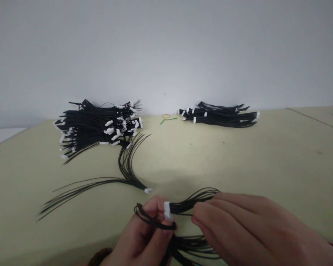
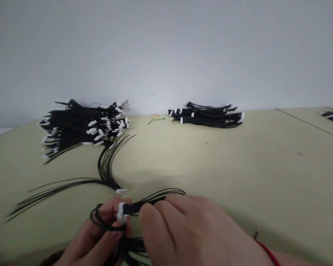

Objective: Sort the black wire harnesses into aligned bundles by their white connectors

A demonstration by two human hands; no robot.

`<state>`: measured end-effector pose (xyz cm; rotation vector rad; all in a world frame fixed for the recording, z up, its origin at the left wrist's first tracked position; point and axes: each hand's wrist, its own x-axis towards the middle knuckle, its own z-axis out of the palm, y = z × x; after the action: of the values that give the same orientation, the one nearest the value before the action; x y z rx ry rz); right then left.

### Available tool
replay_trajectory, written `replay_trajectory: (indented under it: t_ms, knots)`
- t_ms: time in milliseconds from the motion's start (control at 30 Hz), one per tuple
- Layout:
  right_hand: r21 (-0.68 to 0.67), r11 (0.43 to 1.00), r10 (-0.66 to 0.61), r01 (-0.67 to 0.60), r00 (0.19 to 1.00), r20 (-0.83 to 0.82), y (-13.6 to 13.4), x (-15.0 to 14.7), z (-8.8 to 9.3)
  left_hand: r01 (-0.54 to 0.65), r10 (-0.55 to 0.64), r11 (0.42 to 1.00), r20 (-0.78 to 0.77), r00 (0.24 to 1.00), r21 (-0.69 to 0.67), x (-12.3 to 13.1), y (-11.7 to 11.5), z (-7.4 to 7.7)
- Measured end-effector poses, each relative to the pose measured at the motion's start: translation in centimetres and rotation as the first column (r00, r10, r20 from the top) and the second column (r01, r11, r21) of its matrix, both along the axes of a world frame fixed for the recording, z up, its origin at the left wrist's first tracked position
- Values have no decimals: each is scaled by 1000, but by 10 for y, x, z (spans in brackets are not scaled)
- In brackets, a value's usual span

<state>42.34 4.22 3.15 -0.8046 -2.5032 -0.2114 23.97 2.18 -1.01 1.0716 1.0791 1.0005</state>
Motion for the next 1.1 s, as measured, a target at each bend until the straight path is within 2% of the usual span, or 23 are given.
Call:
replay_trajectory:
  t_ms: [200, 367, 533, 600, 667, 733, 833, 900, 933, 1000, 1100]
  knots:
    - [82, 997, 5, -10, 998, 62, -2, -5, 3, -18, 29, 995, -122, 992, 94, 1, -3, -4]
    - [82, 997, -1, -4, 998, 61, -5, -4, -1, 107, -77, 986, -224, 972, 128, -6, 0, -6]
    - [66, 998, -2, -2, 998, 67, -6, -10, -11, 204, -192, 978, -211, 958, 38, -2, 1, 0]
    - [49, 999, -12, 9, 997, 75, -5, -11, -11, 165, -163, 986, -179, 970, -3, 1, 2, 1]
    - [-13, 1000, -25, 26, 995, 96, -2, -9, -7, 41, -51, 997, -154, 987, -69, 4, 3, 1]
    - [-51, 997, -53, 57, 995, 82, 2, -5, 0, -80, 58, 982, -129, 990, -169, 5, 4, 0]
    - [51, 991, -128, 127, 992, 5, 6, 5, 9, -91, 84, 956, -38, 996, -278, 6, 7, -1]
    - [96, 985, -142, 144, 989, -26, 5, 11, 11, -78, 86, 957, 18, 996, -280, 6, 8, -1]
    - [70, 990, -119, 119, 993, -8, 4, 12, 10, -77, 90, 959, 35, 995, -271, 7, 9, -1]
    - [-79, 996, -41, 47, 997, 71, 1, 12, 4, -82, 97, 962, 48, 994, -259, 7, 10, -1]
    - [-336, 941, 11, 51, 984, 178, -5, 4, -11, -69, 84, 965, 49, 995, -252, 5, 9, -3]
